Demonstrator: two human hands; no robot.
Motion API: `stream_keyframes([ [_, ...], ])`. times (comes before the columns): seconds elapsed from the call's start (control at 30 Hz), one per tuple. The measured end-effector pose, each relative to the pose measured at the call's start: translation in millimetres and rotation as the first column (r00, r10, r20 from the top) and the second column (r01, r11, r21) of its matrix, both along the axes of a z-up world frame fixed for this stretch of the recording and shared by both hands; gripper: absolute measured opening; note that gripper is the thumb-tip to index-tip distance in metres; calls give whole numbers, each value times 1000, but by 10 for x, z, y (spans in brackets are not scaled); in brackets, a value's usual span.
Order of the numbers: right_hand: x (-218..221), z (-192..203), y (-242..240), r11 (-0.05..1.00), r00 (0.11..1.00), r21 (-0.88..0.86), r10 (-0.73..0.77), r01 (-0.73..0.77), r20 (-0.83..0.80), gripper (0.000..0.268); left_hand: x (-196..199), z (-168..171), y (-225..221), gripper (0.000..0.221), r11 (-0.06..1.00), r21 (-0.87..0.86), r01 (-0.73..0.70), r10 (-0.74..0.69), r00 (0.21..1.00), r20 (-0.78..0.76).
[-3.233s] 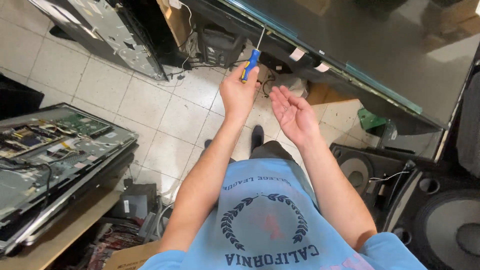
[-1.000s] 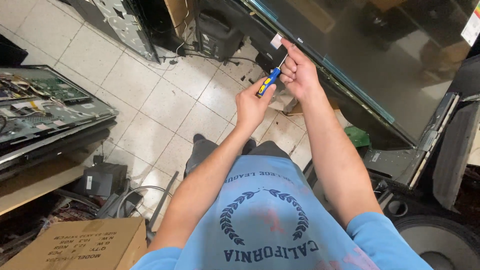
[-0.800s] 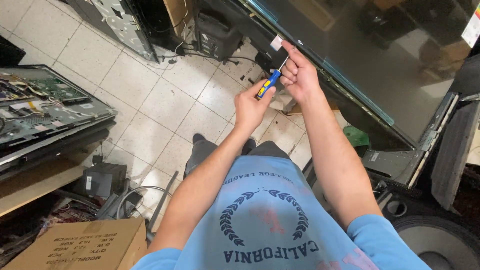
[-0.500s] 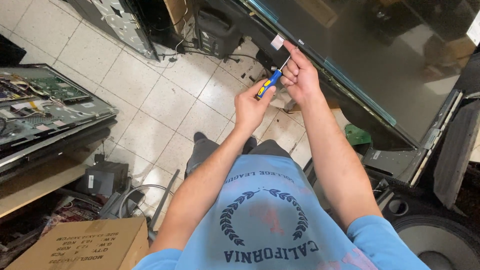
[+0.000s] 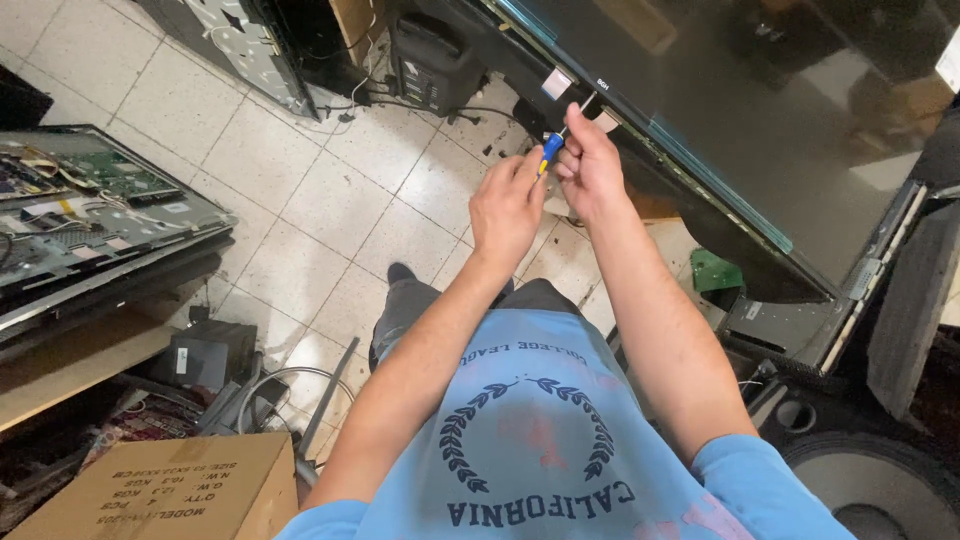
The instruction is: Disassembling a television by prying the screen panel from the frame and moving it to a workbench.
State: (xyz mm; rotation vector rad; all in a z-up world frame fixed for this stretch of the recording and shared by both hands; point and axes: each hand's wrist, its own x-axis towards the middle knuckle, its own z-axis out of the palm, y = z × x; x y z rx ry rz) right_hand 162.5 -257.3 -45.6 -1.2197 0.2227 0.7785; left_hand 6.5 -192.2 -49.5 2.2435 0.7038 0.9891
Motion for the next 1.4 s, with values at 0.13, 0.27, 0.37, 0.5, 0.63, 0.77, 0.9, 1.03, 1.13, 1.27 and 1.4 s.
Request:
stream_keyframes([
  [0.13, -47, 146, 5, 998, 997, 41, -36, 39, -63, 31, -36, 214, 26, 44, 992, -109, 70, -71, 997, 0],
  [0.27, -85, 253, -25, 998, 998, 44, -34, 37, -58, 35, -45, 547, 101, 78, 326, -925, 196, -79, 981, 180],
  [0.37, -156, 371, 32, 999, 999, 40, -14, 15, -45, 37, -40, 248, 159, 91, -383, -901, 203, -55, 969, 241],
  [0.5, -225, 533, 58, 1000, 1000, -13, -9, 9, -10, 37, -16, 452, 140, 46, -140, -972, 187, -23, 981, 192],
  [0.63, -140, 282, 37, 996, 1000, -86, -8, 10, 24, 35, -28, 461, 27, 42, 865, -499, -41, 7, 997, -70],
  [0.77, -93, 233, -46, 999, 1000, -29, -25, 25, -5, 26, -49, 562, 112, 66, 618, -782, 81, -143, 990, -11],
  [0.9, -175, 338, -26, 1000, 1000, 28, -4, 4, -9, 24, -130, 574, 288, 92, -290, -948, 131, -165, 969, 184],
  [1.03, -255, 439, 13, 1000, 1000, 31, 1, -1, -2, 26, -107, 339, 230, 68, -369, -920, 134, -126, 973, 192],
  [1.13, -246, 440, -1, 998, 998, -39, 52, -51, 36, 35, -107, 507, 76, 46, 339, -937, 88, -59, 996, 72],
  [1.27, -207, 295, 47, 997, 997, -13, 74, -74, 8, 28, -163, 490, 54, 61, 816, -573, 79, -113, 993, -25],
  [1.4, -222, 391, 20, 997, 997, 38, 73, -73, -10, 32, -200, 753, 256, 89, -111, -982, 154, -87, 983, 164],
])
